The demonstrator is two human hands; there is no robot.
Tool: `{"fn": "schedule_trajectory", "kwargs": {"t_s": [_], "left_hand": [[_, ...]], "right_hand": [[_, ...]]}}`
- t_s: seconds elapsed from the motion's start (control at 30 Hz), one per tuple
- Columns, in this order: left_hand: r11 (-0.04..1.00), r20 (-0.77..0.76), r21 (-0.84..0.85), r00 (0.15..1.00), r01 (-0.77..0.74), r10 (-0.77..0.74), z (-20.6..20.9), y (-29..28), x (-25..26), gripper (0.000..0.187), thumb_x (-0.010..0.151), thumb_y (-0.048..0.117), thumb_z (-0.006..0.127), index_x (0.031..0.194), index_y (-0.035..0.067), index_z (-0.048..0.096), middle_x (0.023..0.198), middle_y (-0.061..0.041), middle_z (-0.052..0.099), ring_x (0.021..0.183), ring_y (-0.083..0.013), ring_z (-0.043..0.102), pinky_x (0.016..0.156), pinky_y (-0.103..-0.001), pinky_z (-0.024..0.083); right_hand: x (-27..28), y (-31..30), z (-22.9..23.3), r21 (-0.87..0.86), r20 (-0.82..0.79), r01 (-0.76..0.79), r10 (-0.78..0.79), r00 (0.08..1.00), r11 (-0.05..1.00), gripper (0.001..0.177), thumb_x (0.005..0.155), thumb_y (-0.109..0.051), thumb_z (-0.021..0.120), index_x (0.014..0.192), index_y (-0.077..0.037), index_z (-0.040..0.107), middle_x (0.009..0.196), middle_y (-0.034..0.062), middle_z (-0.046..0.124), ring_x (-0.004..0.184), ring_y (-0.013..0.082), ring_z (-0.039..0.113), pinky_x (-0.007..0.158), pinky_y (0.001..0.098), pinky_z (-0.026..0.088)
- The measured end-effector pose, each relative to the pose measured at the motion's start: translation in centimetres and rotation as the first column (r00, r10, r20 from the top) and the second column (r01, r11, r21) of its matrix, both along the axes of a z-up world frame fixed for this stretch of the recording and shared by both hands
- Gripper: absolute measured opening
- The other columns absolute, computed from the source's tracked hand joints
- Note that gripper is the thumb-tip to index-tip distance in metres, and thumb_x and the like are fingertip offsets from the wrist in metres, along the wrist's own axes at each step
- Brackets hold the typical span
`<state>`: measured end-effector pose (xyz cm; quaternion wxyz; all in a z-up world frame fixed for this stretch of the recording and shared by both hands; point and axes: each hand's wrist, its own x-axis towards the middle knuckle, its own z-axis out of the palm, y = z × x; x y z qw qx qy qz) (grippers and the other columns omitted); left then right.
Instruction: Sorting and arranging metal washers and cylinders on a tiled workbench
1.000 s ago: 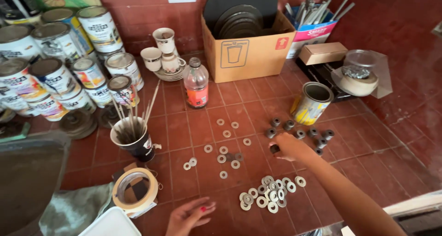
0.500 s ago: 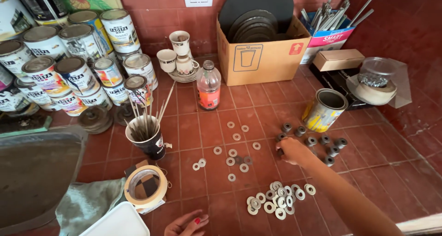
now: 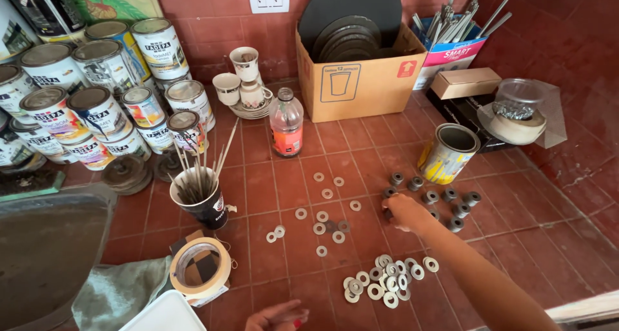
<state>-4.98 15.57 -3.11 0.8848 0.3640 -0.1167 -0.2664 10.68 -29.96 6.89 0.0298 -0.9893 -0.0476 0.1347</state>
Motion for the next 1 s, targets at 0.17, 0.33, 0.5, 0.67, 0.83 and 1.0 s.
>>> {"fn": "schedule_trajectory", "kwargs": {"t_s": [0.17,0.33,0.5,0.67,0.83,1.0], "left_hand": [[0.965,0.193,0.069,0.946,0.253,-0.262,1.0,0.8,-0.3,0.096,0.091,0.065,0.077,0.147,-0.007,0.046,0.141,-0.033,0.061,0.136,-0.0433,0.058,0.117,-0.051,0.046],[0.969,-0.161,0.247,0.986,-0.007,0.048,1.5,0.5,-1.7,0.06,0.073,-0.021,0.082,0.13,-0.012,0.069,0.121,-0.038,0.079,0.117,-0.044,0.077,0.105,-0.048,0.061],[0.967,0.13,0.005,0.958,0.255,-0.254,-0.2,3.1,0.0,0.092,0.091,0.053,0.084,0.148,-0.007,0.044,0.144,-0.032,0.059,0.138,-0.0443,0.056,0.119,-0.053,0.042],[0.936,0.201,-0.007,0.917,0.353,-0.344,-2.3,3.5,0.6,0.076,0.104,0.047,0.07,0.153,-0.001,0.037,0.151,-0.03,0.05,0.143,-0.0447,0.049,0.123,-0.054,0.035],[0.926,0.247,-0.068,0.906,0.371,-0.345,-4.2,3.2,0.2,0.096,0.1,0.069,0.062,0.155,-0.004,0.031,0.153,-0.031,0.048,0.145,-0.0431,0.047,0.125,-0.052,0.031],[0.931,0.137,0.045,0.921,0.363,-0.365,-4.2,4.5,-0.3,0.08,0.097,0.051,0.068,0.154,0.005,0.037,0.153,-0.026,0.051,0.143,-0.0384,0.051,0.123,-0.047,0.036]], "right_hand": [[0.2,-0.3,-0.5,0.004,0.053,-0.056,0.056,0.997,0.998,0.029,0.075,-0.013,0.071,0.103,-0.016,0.071,0.105,0.0112,0.069,0.1,0.0367,0.069,0.084,0.0494,0.054],[0.3,-0.3,-0.8,-0.019,0.032,-0.026,0.027,0.999,0.999,0.035,0.076,-0.017,0.071,0.111,-0.019,0.07,0.111,0.0104,0.069,0.113,0.0341,0.064,0.094,0.0468,0.051],[-1.9,1.8,3.0,0.104,0.279,-0.07,0.039,0.959,0.992,0.046,0.073,-0.022,0.073,0.119,-0.016,0.068,0.118,0.0107,0.07,0.113,0.0314,0.066,0.096,0.0434,0.051],[-4.7,9.5,5.5,0.466,0.198,0.006,-0.111,0.974,0.885,0.015,0.089,-0.006,0.07,0.102,-0.014,0.076,0.109,0.0043,0.08,0.085,0.0165,0.081,0.076,0.0243,0.07],[-3.3,13.4,-0.7,0.406,0.394,-0.123,-0.052,0.918,0.906,0.042,0.079,-0.037,0.085,0.116,-0.018,0.078,0.119,0.0096,0.069,0.111,0.0308,0.065,0.102,0.0401,0.048],[-3.0,15.0,-3.8,0.418,0.446,-0.089,-0.12,0.887,0.904,0.035,0.08,-0.034,0.083,0.111,-0.019,0.08,0.117,0.0029,0.071,0.111,0.0278,0.064,0.104,0.0399,0.047]]}}
